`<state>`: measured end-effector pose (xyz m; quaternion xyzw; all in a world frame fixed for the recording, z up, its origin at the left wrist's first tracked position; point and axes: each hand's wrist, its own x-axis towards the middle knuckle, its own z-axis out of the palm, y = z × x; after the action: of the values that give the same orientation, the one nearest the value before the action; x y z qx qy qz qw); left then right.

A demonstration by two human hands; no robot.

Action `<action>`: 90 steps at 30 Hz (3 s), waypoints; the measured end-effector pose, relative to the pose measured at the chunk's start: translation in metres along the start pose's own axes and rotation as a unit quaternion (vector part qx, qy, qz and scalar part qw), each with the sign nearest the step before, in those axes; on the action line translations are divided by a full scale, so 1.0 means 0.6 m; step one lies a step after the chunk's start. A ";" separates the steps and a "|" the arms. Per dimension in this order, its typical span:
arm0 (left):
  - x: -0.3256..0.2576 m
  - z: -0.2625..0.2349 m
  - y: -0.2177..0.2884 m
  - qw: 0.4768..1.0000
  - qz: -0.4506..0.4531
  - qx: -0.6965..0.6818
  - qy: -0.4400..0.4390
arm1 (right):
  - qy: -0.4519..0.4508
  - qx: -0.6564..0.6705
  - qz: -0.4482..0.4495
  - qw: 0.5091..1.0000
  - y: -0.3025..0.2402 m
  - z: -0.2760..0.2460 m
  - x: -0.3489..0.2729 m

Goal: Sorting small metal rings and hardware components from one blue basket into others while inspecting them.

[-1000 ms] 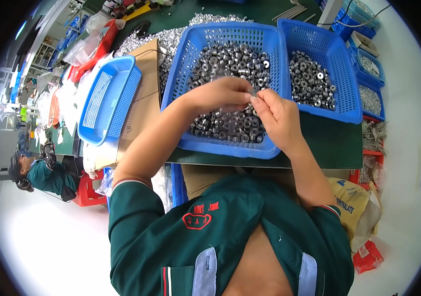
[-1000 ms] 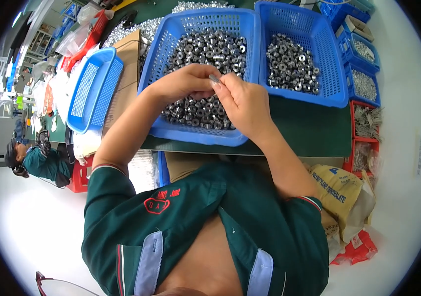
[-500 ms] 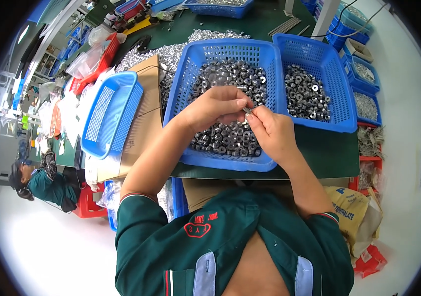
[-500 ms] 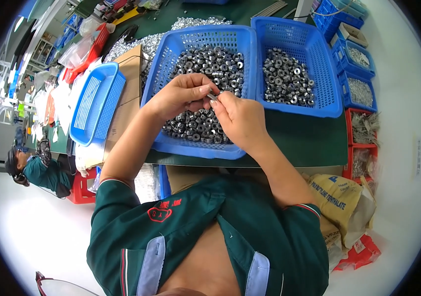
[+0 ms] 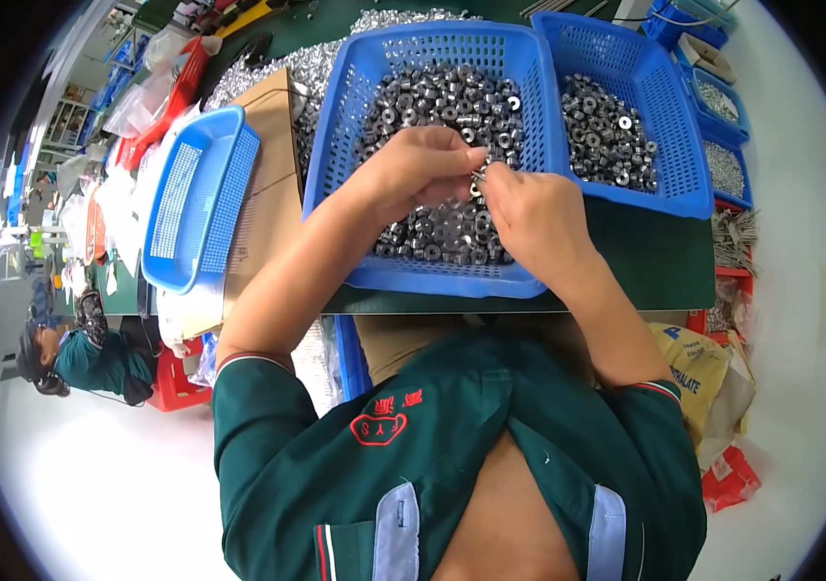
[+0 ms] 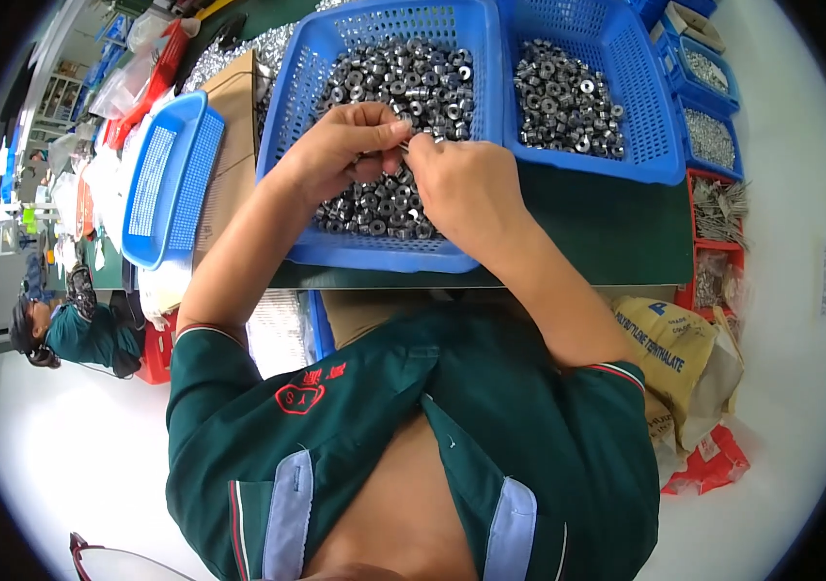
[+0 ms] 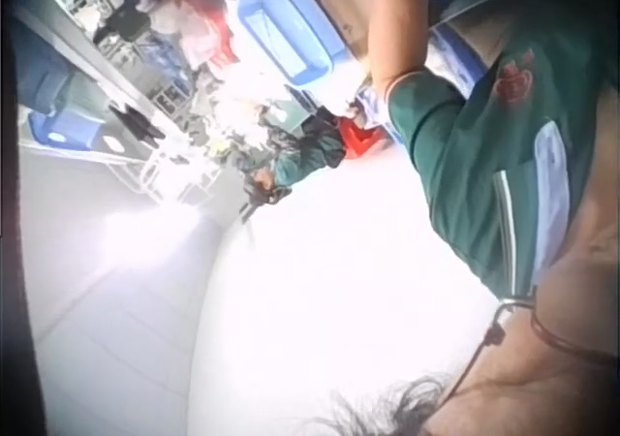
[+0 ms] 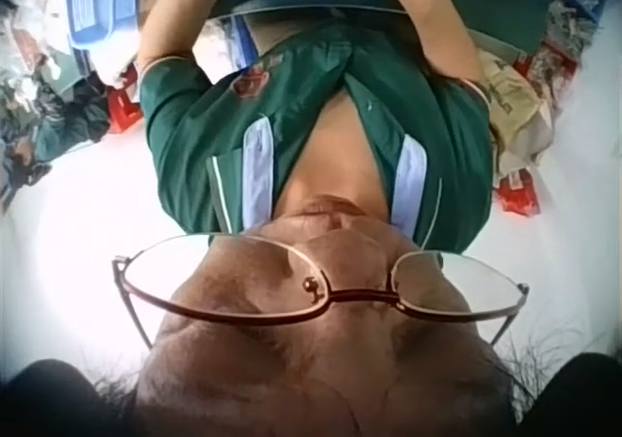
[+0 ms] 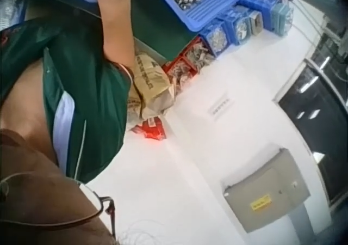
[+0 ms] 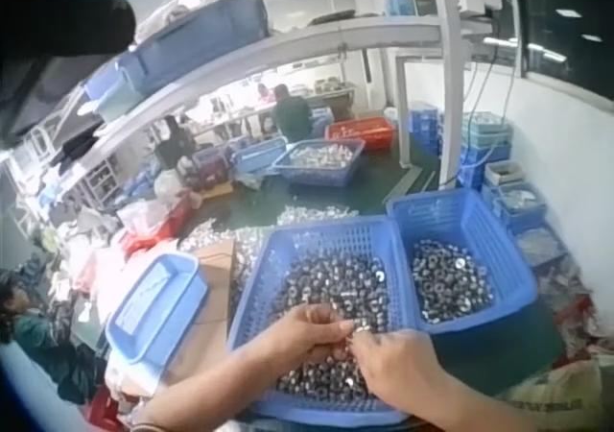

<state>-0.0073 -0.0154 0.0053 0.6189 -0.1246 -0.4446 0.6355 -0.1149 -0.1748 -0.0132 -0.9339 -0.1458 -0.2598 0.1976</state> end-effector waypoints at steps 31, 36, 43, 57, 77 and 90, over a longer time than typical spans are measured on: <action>0.071 0.008 -0.091 0.892 0.217 0.393 -0.059 | 0.081 0.309 0.148 0.936 0.000 -0.003 -0.009; 0.020 0.008 -0.007 0.991 0.085 0.014 -0.104 | 0.054 0.297 0.161 0.940 -0.001 -0.007 -0.011; 0.005 0.004 0.002 0.984 0.088 -0.094 -0.119 | 0.044 0.274 0.147 0.949 0.001 -0.006 -0.010; -0.005 0.014 0.005 0.992 0.100 -0.024 -0.075 | 0.048 0.260 0.143 0.954 -0.001 -0.004 -0.008; -0.004 0.011 0.006 0.998 0.039 0.030 0.031 | 0.011 0.016 0.042 0.999 -0.009 0.002 -0.001; -0.005 0.004 0.064 0.985 0.103 0.133 -0.022 | 0.008 0.182 0.128 0.975 -0.002 0.001 -0.002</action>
<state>0.0051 -0.0212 0.0416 0.6721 -0.2597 -0.3697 0.5866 -0.1163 -0.1737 -0.0139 -0.8909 -0.0683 -0.2093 0.3972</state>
